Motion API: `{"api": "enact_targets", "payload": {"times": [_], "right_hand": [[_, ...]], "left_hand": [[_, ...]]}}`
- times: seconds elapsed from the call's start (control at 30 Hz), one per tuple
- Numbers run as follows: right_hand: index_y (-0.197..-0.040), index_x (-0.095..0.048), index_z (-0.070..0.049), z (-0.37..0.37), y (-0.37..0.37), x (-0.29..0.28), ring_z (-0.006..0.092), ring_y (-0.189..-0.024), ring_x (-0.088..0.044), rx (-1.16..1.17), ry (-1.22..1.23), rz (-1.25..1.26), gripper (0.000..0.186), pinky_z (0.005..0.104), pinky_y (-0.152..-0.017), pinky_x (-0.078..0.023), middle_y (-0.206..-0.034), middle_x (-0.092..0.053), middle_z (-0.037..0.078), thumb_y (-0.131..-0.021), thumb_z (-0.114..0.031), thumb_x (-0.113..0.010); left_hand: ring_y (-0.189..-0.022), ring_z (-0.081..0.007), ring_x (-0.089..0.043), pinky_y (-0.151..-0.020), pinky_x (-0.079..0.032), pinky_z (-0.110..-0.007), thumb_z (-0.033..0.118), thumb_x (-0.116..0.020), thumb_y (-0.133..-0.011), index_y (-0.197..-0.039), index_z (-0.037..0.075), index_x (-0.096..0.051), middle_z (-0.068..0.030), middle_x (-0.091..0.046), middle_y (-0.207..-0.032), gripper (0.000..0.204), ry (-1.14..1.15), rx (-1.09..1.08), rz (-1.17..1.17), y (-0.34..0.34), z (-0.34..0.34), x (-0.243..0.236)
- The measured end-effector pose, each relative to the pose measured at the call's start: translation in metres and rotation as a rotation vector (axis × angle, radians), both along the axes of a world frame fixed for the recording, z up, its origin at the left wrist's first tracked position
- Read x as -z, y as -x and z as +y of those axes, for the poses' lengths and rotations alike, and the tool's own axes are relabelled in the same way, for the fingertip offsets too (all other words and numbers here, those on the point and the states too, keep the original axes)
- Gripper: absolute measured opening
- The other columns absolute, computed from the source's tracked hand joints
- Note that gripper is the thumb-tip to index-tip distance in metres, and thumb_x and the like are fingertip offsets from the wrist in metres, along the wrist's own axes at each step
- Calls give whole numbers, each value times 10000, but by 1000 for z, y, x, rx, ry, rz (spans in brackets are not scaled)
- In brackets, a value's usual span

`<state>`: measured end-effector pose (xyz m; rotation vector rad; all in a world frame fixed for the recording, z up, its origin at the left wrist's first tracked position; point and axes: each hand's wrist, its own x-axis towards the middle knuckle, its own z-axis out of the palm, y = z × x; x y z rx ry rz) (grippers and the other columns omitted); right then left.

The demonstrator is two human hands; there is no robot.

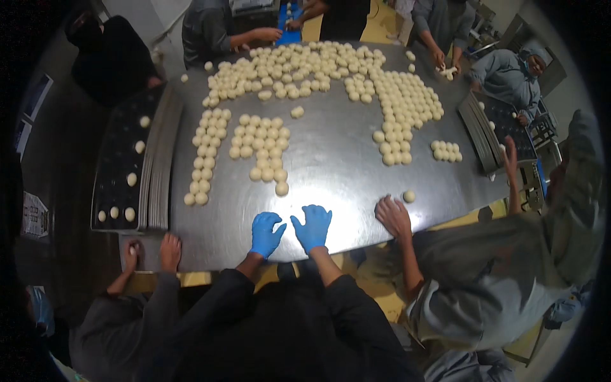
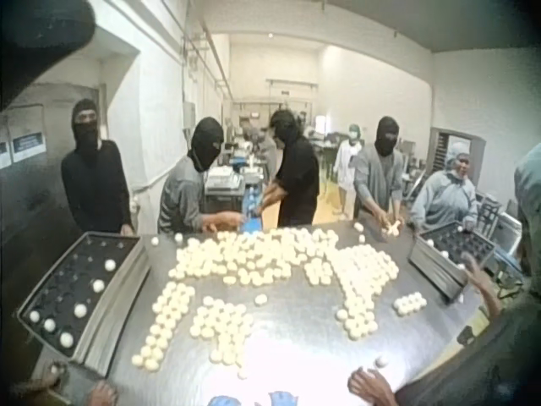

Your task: The person places small dough balls into the individual circular molds of a baking tray by hand.

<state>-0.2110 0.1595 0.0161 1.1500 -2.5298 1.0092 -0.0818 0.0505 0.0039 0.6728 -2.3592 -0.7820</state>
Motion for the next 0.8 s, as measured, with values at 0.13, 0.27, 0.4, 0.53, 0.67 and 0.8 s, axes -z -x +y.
{"api": "enact_targets", "payload": {"times": [0.13, 0.27, 0.4, 0.53, 0.67, 0.8], "right_hand": [[-672, -580, -81, 5, 45, 10, 328, -784, -572, -63, 29, -122, 278, 459, -764, -431, -729, -586, 97, -752, -263, -775], [-599, -565, -84, 44, 10, 35, 343, -753, -576, -111, -51, -90, 219, 474, -727, -436, -658, -577, 123, -730, -143, -730], [-703, -658, -100, -18, 20, -8, 299, -813, -599, -252, -86, -172, 237, 450, -748, -437, -758, -634, 87, -823, -298, -707], [-640, -649, -75, 23, 47, -11, 345, -717, -601, -109, -230, -33, 207, 475, -689, -465, -688, -627, 129, -763, -227, -717], [-644, -661, -74, 22, -4, 19, 351, -735, -615, -267, 33, -158, 218, 461, -713, -476, -706, -638, 150, -777, -240, -711], [-706, -671, -82, -22, 53, -14, 327, -732, -628, -228, -14, -10, 245, 461, -684, -467, -730, -649, 129, -828, -294, -689]], "left_hand": [[-902, -316, -606, -824, -435, -447, 236, -751, -784, -793, 92, -662, -110, -668, -898, 169, 81, -181, -166, -18, -39, -10], [-879, -301, -605, -879, -437, -450, 218, -761, -760, -754, 141, -681, -72, -649, -803, 111, -7, 130, -209, -60, -11, 11], [-818, -337, -605, -839, -436, -443, 212, -784, -745, -775, 96, -681, -115, -665, -831, 158, 50, 83, 33, 12, -36, 11], [-772, -364, -606, -724, -468, -441, 189, -792, -710, -754, 79, -688, -138, -657, -783, 157, -139, -125, -172, -34, -33, 11], [-896, -297, -630, -870, -432, -389, 213, -783, -735, -774, 135, -734, -75, -711, -835, 101, 87, 101, -161, -29, 16, -5], [-796, -352, -625, -781, -448, -448, 254, -817, -711, -794, 66, -708, -126, -688, -814, 233, -24, -20, -74, 17, -50, 1]]}}
